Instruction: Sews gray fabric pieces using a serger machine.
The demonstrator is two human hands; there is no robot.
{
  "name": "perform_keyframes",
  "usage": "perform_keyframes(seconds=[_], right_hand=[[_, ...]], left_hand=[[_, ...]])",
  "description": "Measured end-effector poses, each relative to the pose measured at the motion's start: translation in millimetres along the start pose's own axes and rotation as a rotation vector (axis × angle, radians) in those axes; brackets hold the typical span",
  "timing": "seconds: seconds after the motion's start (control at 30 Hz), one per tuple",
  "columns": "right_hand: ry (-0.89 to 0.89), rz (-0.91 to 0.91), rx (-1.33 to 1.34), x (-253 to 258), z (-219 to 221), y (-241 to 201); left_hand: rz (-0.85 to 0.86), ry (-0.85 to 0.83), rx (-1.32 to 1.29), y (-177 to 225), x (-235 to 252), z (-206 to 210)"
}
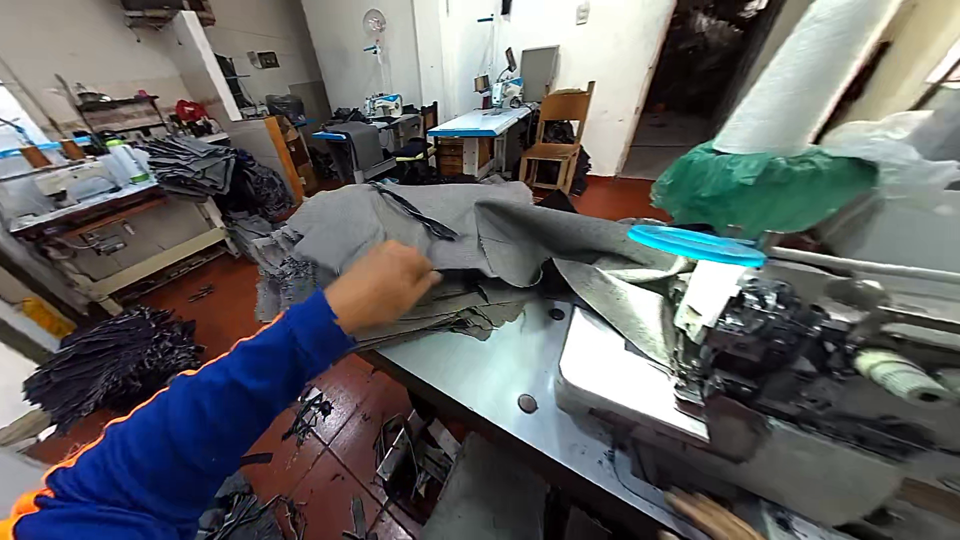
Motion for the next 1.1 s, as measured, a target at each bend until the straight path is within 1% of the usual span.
perform_keyframes(seconds=[0.07, 0.13, 0.17, 0.2, 0.27, 0.33, 0.37, 0.4, 0.47, 0.57, 0.6, 0.67, 0.73, 0.77, 0.83, 0.87, 0.93, 1.0, 1.03, 1.1], right_hand=[[-0.081, 0.046, 0.293, 9, 18, -22], [-0.141, 0.184, 0.607, 21, 51, -36], [-0.13, 0.252, 0.741, 28, 69, -37], [-0.101, 0.329, 0.844, 35, 87, -35], [-0.029, 0.46, 0.931, 47, 113, -32], [0.024, 0.516, 0.932, 53, 131, -33], [0.041, 0.522, 0.919, 53, 138, -33], [0.045, 0.512, 0.899, 52, 144, -32], [-0.011, 0.494, 0.833, 43, 149, -34], [-0.079, 0.479, 0.707, 6, 133, -37], [-0.076, 0.489, 0.68, -9, 120, -35], [-0.015, 0.467, 0.608, -24, 77, -30], [0.048, 0.326, 0.431, -20, 8, -31], [0.104, 0.239, 0.239, -15, -38, -33], [0.262, 0.12, -0.303, -8, -142, -42], [0.305, 0.101, -0.537, -5, -188, -47], [0.293, 0.133, -0.826, 7, -255, -54], [0.206, 0.219, -0.94, 21, -292, -43], [0.152, 0.289, -0.958, 27, -302, -32], [0.048, 0.418, -0.962, 35, -307, -7]], left_hand=[[0.037, 0.053, -0.335, 53, 10, 9], [-0.004, 0.075, -0.671, 100, 25, 41], [-0.022, 0.081, -0.774, 119, 33, 60], [-0.012, 0.098, -0.821, 134, 40, 76], [0.11, 0.094, -0.742, 160, 46, 93], [0.282, 0.072, -0.539, 178, 43, 98], [0.336, 0.08, -0.444, 181, 41, 98], [0.366, 0.088, -0.373, 181, 39, 97], [0.406, 0.121, -0.252, 178, 36, 95], [0.443, 0.186, -0.13, 170, 29, 100], [0.449, 0.237, -0.108, 168, 26, 101], [0.452, 0.351, -0.072, 170, 18, 101], [0.433, 0.386, -0.086, 174, 14, 108], [0.414, 0.411, -0.085, 176, 15, 112], [0.384, 0.465, -0.085, 180, 20, 114], [0.377, 0.49, -0.093, 182, 23, 112], [0.373, 0.539, -0.115, 184, 31, 108], [0.362, 0.564, -0.134, 184, 40, 105], [0.353, 0.566, -0.135, 185, 44, 106], [0.337, 0.561, -0.136, 187, 50, 107]])
Point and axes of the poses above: each hand's wrist, its own x-axis towards the middle knuckle, its own z-axis out of the palm, y = z × x, the point moved 10 cm from there along x, towards the middle knuckle, and after that the axes turned 13 degrees about x, right-handed, at the moved point
